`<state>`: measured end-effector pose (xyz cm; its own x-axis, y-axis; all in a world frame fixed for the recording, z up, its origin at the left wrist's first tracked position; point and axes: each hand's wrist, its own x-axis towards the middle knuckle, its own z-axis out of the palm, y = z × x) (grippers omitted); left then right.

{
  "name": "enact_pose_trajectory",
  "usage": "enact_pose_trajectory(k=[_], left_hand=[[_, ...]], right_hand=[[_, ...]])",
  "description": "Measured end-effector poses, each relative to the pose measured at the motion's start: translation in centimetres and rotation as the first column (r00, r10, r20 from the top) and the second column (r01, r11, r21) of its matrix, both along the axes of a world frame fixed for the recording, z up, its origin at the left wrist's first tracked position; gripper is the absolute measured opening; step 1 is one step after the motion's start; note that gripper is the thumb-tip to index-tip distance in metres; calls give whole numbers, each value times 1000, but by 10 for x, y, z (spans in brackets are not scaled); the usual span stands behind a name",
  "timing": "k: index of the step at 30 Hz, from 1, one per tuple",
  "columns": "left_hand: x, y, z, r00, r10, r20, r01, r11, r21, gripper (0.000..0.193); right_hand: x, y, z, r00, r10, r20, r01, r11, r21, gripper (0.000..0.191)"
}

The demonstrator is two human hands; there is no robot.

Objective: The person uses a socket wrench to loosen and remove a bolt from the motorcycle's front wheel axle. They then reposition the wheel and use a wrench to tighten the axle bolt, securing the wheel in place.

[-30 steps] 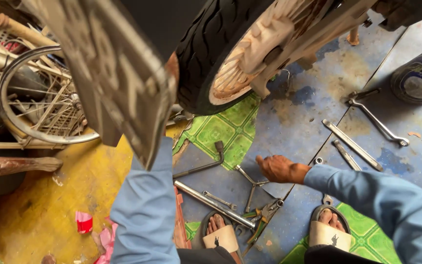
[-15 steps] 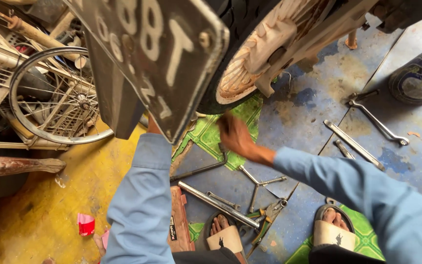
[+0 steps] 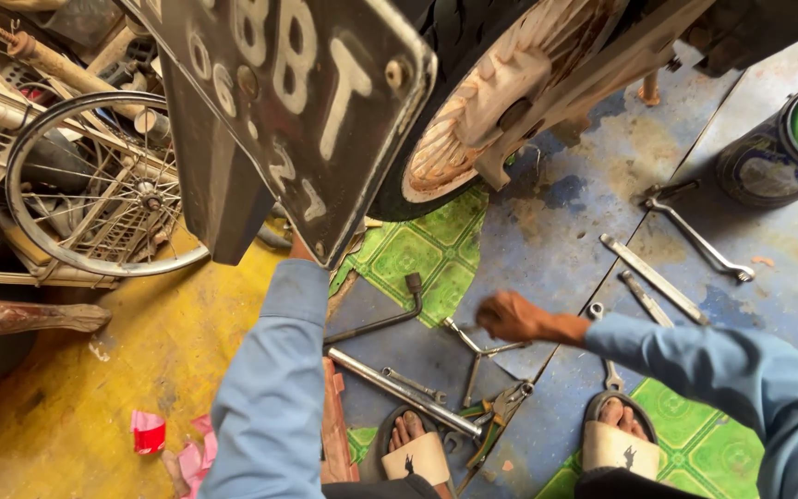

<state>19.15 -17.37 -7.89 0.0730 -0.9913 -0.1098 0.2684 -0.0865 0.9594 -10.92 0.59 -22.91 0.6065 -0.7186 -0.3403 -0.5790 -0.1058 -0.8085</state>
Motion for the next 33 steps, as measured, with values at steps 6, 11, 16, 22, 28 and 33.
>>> enact_pose_trajectory(k=[6, 11, 16, 22, 28, 33], left_hand=[[-21, 17, -35, 977, 45, -206, -50, 999, -17, 62], [-47, 28, -61, 901, 65, -430, -121, 987, -102, 65], [-67, 24, -75, 866, 102, -489, -206, 965, -163, 66], [-78, 9, -73, 678, 337, -653, -360, 927, 104, 74], [-68, 12, -46, 618, 26, -786, -111, 992, -54, 86], [-60, 4, -22, 810, 170, -562, -280, 953, -114, 68]], right_hand=[[-31, -24, 53, 963, 30, -268, -148, 890, -432, 34], [-19, -132, 238, 999, 3, 38, 37, 147, -988, 70], [26, -204, 350, 917, -203, -343, -346, 21, -938, 64], [26, -224, 356, 919, -165, -357, -360, 12, -933, 82], [-6, -238, 351, 970, -108, -216, -203, 118, -972, 61], [-55, -272, 330, 954, -159, -252, -189, 332, -924, 47]])
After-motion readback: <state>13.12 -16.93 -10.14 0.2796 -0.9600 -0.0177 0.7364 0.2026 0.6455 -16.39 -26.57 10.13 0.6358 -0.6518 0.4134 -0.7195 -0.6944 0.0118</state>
